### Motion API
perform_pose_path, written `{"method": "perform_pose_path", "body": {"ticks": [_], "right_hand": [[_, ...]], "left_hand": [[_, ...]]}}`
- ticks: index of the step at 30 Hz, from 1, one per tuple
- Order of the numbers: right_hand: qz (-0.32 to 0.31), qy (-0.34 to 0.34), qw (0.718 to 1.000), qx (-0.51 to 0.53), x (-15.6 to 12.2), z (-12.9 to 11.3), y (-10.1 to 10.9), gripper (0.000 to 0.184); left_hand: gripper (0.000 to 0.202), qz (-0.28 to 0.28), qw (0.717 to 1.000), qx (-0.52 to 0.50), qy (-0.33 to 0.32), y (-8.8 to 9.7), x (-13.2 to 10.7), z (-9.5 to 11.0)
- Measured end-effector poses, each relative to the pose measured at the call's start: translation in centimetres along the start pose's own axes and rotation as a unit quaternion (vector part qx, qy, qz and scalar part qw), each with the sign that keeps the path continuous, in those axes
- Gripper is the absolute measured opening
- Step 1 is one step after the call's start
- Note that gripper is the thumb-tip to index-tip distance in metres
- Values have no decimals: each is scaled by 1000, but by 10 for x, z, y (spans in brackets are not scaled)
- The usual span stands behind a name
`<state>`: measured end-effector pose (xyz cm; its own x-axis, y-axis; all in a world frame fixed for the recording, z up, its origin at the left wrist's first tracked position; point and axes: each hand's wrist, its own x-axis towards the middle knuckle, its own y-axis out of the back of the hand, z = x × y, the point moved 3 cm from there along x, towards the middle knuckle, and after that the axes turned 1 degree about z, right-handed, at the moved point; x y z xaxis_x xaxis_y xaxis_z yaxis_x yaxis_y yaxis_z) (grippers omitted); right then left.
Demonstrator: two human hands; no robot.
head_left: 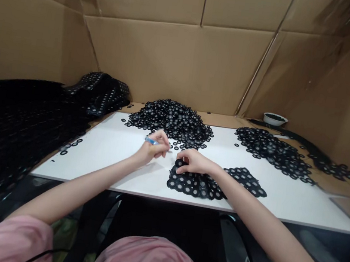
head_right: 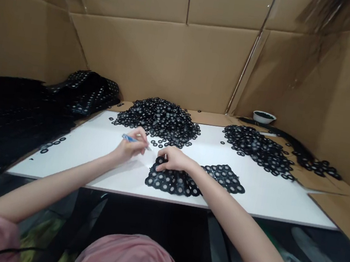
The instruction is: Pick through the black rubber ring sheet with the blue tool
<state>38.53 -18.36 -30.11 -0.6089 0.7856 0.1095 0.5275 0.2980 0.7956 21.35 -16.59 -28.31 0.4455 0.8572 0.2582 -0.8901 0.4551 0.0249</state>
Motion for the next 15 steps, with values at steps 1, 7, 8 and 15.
{"method": "perform_pose_path", "body": {"ticks": [1,7,8,15], "right_hand": [[-1,1,1000,4,0,0,0,27],[4,3,1000,12,0,-4,0,22],[4,3,1000,14,0,-4,0,21],[4,5,1000,18,-1,-4,0,20]], "left_hand": [[15,-28,999,12,17,-4,-2,-2],[14,-82,995,27,47,-18,-14,-18],[14,-88,994,30,51,-19,-15,-20],[14,-72,997,12,36,-16,-14,-20]]}}
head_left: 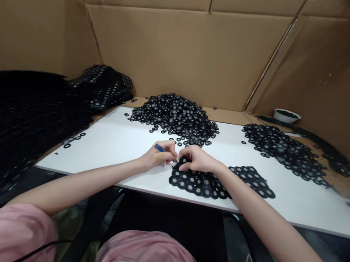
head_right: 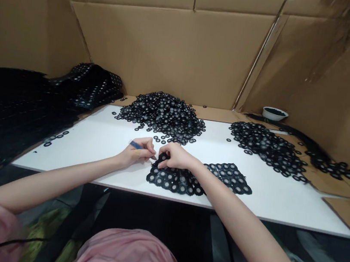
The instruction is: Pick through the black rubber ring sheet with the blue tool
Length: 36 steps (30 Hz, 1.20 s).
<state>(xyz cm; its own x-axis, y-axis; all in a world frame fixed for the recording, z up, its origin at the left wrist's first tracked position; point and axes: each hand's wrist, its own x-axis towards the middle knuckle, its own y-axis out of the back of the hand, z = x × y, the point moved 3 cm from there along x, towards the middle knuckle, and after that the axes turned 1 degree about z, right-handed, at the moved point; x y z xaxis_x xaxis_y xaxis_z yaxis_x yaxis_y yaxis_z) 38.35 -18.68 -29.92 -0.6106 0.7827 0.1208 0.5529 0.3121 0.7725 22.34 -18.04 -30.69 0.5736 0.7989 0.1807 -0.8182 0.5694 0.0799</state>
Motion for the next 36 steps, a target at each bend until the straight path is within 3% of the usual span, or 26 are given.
{"method": "perform_pose_path", "body": {"ticks": [9,15,18,23,27,32,36], "right_hand": [[0,3,1000,11,1,1,-1,17],[-2,23,999,40,-1,-8,0,11],[-15,28,999,29,-3,-10,2,14],[-18,10,1000,4,-4,-5,3,41],[-33,-10,999,13,-2,-1,0,40],[-57,4,998,26,-3,1,-1,42],[-67,33,996,55,-5,-2,0,38]], "left_hand": [[16,-47,997,57,-35,-5,-1,4],[14,-122,992,39,4,-11,1,0],[13,-95,995,14,17,-11,1,-1],[13,-27,1000,0,4,-6,1,3],[15,17,1000,-15,-8,3,-1,6],[12,-46,998,-4,33,1,-8,5],[13,-66,997,-10,38,-6,-11,7]]}}
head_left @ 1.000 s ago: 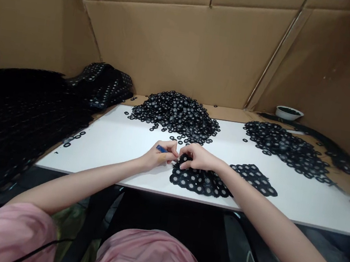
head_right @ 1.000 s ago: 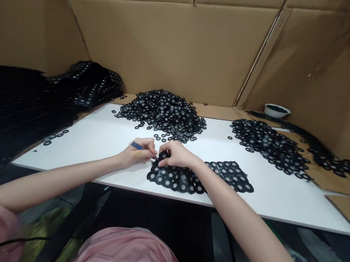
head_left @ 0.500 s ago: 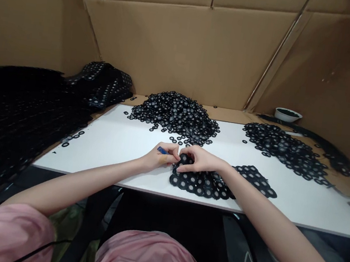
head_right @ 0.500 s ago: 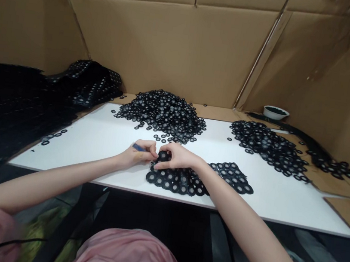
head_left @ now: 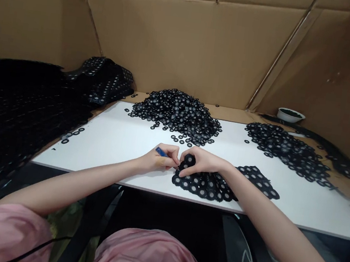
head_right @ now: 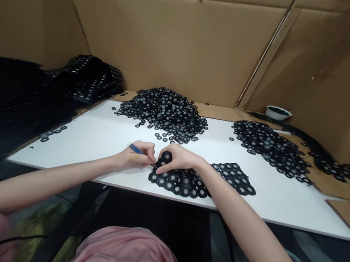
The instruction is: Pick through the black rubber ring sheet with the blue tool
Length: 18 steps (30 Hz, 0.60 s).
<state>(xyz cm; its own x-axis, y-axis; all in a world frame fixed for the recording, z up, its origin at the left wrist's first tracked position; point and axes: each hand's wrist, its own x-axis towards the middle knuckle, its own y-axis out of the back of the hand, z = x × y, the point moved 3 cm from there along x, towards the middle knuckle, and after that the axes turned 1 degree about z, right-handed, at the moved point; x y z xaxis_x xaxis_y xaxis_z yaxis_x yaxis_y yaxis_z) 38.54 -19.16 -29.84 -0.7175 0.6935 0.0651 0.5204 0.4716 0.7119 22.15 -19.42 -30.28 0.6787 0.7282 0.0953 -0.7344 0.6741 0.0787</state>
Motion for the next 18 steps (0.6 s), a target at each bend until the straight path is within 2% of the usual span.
{"method": "perform_pose_path", "body": {"ticks": [11,18], "right_hand": [[-2,3,1000,1,0,-3,0,34],[-28,14,999,36,0,-7,-1,31]], "left_hand": [[16,8,1000,7,-7,0,0,1],[13,-26,998,52,-18,-2,0,4]]}}
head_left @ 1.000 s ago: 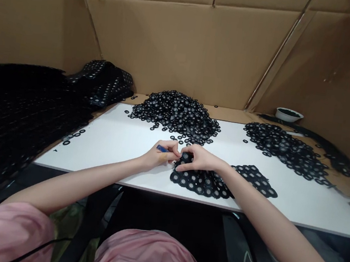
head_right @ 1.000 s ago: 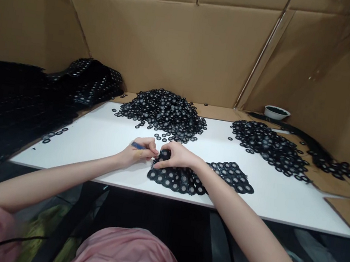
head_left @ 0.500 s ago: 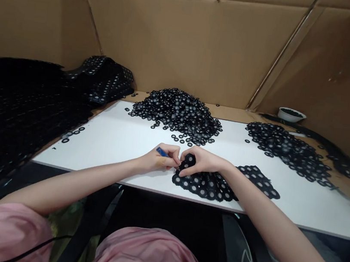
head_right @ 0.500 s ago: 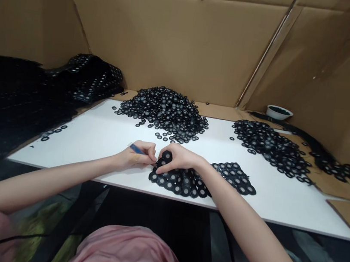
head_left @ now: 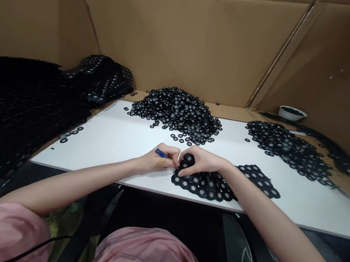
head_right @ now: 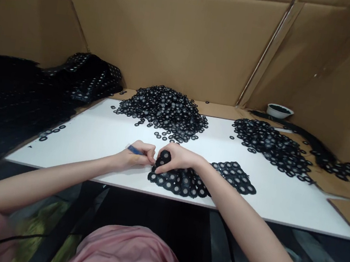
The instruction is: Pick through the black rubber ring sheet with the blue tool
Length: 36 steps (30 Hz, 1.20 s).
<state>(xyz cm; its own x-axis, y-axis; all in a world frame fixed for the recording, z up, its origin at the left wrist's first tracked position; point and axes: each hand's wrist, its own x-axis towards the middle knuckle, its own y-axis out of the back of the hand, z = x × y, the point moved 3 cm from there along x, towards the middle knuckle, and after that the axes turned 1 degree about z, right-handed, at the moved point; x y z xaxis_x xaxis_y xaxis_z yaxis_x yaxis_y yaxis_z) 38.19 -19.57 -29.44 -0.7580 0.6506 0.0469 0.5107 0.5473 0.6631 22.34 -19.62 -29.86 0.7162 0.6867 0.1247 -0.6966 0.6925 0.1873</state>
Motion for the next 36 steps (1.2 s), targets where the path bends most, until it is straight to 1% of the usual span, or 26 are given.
{"method": "perform_pose_path", "body": {"ticks": [6,13,19,23,24,26,27,29,31,36], "right_hand": [[-12,6,1000,-2,1,-3,0,28],[-25,28,999,19,1,-6,0,23],[-37,23,998,52,2,-2,-5,19],[-34,16,998,48,1,-4,-7,14],[-35,23,998,46,1,-5,-7,12],[-25,32,999,34,1,-8,-6,11],[-9,25,999,20,1,-8,-5,13],[30,-8,999,-17,0,-6,-2,23],[58,-36,997,-44,-1,-5,1,32],[56,-20,998,-21,-4,-7,4,39]], "left_hand": [[12,-7,1000,-15,21,-1,2,1],[9,-26,1000,-10,13,-1,3,0],[13,-79,996,10,24,-2,3,-11],[14,-85,996,1,25,-4,2,-12],[14,-78,997,-5,21,-4,2,-11],[14,-46,999,-24,15,-4,2,-8],[14,-26,999,-37,14,-4,2,-7],[17,11,998,-67,13,-3,2,-6],[19,32,996,-81,13,-3,2,-5],[21,63,996,-55,-7,-2,2,-6]]}}
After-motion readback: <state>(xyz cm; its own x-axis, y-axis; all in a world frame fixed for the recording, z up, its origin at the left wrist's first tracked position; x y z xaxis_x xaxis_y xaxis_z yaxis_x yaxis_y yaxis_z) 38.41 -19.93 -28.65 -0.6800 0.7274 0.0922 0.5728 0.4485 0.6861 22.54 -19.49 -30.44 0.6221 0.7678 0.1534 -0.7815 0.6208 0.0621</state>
